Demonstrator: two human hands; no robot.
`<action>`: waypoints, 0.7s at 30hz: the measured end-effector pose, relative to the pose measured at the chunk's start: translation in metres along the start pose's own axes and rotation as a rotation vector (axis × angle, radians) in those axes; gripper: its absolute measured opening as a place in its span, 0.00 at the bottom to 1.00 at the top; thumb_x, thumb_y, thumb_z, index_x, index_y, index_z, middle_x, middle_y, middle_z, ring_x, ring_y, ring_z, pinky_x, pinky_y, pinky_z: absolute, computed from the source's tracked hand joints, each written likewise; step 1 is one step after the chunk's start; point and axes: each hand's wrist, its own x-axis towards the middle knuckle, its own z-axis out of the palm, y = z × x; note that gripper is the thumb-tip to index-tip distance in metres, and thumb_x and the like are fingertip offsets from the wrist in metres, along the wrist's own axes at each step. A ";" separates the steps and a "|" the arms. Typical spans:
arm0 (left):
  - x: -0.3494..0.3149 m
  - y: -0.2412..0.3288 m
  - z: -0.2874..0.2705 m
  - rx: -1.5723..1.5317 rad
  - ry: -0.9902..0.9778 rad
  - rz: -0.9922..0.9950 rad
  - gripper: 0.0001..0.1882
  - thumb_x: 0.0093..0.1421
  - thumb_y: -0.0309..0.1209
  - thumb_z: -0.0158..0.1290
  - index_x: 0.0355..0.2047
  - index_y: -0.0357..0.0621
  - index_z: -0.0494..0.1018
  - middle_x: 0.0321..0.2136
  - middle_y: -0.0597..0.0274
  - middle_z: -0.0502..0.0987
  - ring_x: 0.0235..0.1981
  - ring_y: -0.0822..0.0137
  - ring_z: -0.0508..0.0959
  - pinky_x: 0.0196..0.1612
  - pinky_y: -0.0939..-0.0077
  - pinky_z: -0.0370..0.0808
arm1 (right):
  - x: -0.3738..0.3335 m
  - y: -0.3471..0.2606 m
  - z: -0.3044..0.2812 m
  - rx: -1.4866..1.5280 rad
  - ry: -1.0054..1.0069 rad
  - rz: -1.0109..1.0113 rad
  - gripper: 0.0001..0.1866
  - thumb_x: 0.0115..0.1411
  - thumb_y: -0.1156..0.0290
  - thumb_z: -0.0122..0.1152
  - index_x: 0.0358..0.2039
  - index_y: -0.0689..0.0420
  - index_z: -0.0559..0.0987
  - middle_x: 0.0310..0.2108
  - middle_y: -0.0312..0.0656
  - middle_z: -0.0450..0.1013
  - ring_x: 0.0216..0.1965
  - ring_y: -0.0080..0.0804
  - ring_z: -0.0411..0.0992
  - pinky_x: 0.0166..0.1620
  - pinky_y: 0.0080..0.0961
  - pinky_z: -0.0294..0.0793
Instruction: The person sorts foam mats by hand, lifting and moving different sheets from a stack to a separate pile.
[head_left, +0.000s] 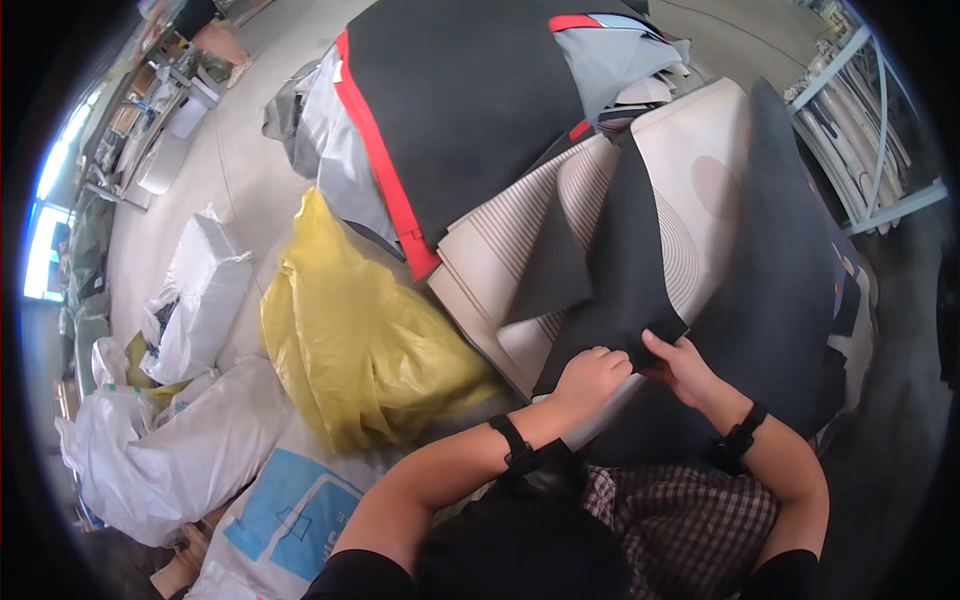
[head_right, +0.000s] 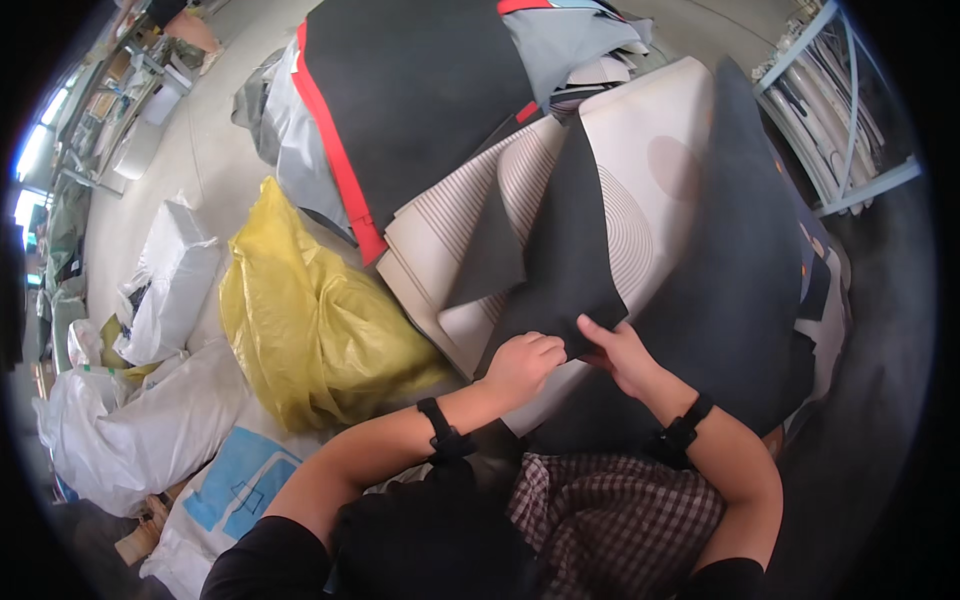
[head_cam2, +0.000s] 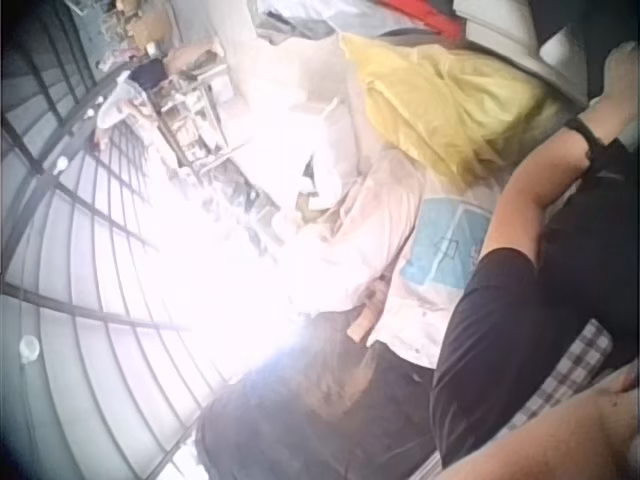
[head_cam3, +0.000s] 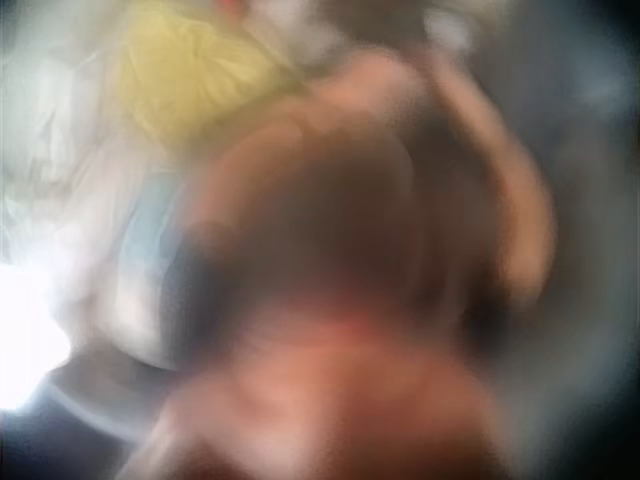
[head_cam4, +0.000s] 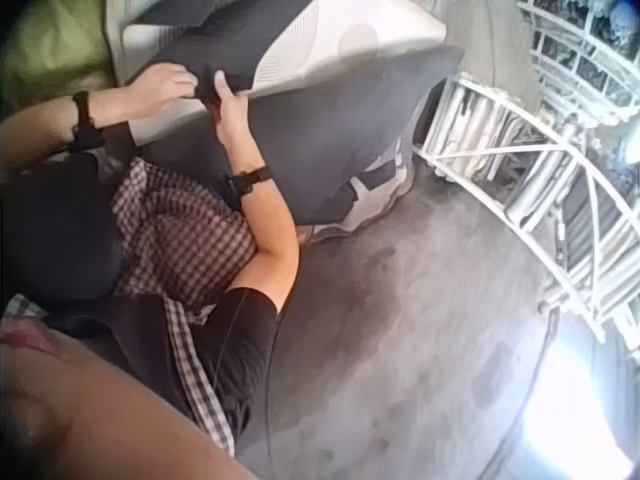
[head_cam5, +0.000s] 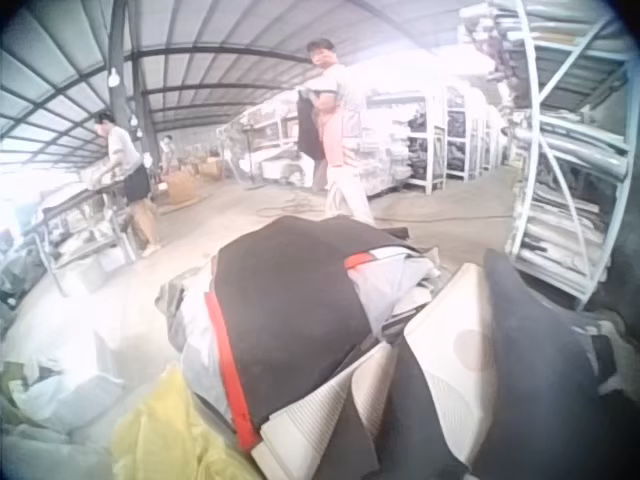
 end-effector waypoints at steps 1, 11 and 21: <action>0.001 0.001 0.004 -0.036 -0.048 -0.043 0.06 0.42 0.22 0.51 0.24 0.41 0.70 0.28 0.62 0.72 0.27 0.61 0.72 0.31 0.70 0.70 | 0.005 0.010 -0.010 0.096 0.124 0.040 0.22 0.53 0.58 0.61 0.44 0.55 0.69 0.39 0.35 0.69 0.38 0.27 0.69 0.39 0.26 0.70; -0.035 -0.065 -0.008 0.093 0.398 -0.460 0.20 0.46 0.24 0.55 0.42 0.39 0.67 0.37 0.51 0.69 0.43 0.52 0.68 0.47 0.64 0.66 | 0.013 -0.024 -0.091 -0.309 0.263 -0.137 0.29 0.47 0.58 0.66 0.45 0.64 0.69 0.39 0.43 0.71 0.39 0.32 0.71 0.39 0.29 0.72; -0.094 -0.141 -0.017 -0.440 0.543 -1.163 0.28 0.50 0.18 0.48 0.54 0.32 0.57 0.43 0.54 0.66 0.39 0.66 0.70 0.43 0.77 0.69 | -0.022 -0.024 -0.166 0.068 0.168 -0.135 0.31 0.51 0.69 0.63 0.53 0.62 0.62 0.48 0.43 0.66 0.47 0.35 0.67 0.51 0.35 0.66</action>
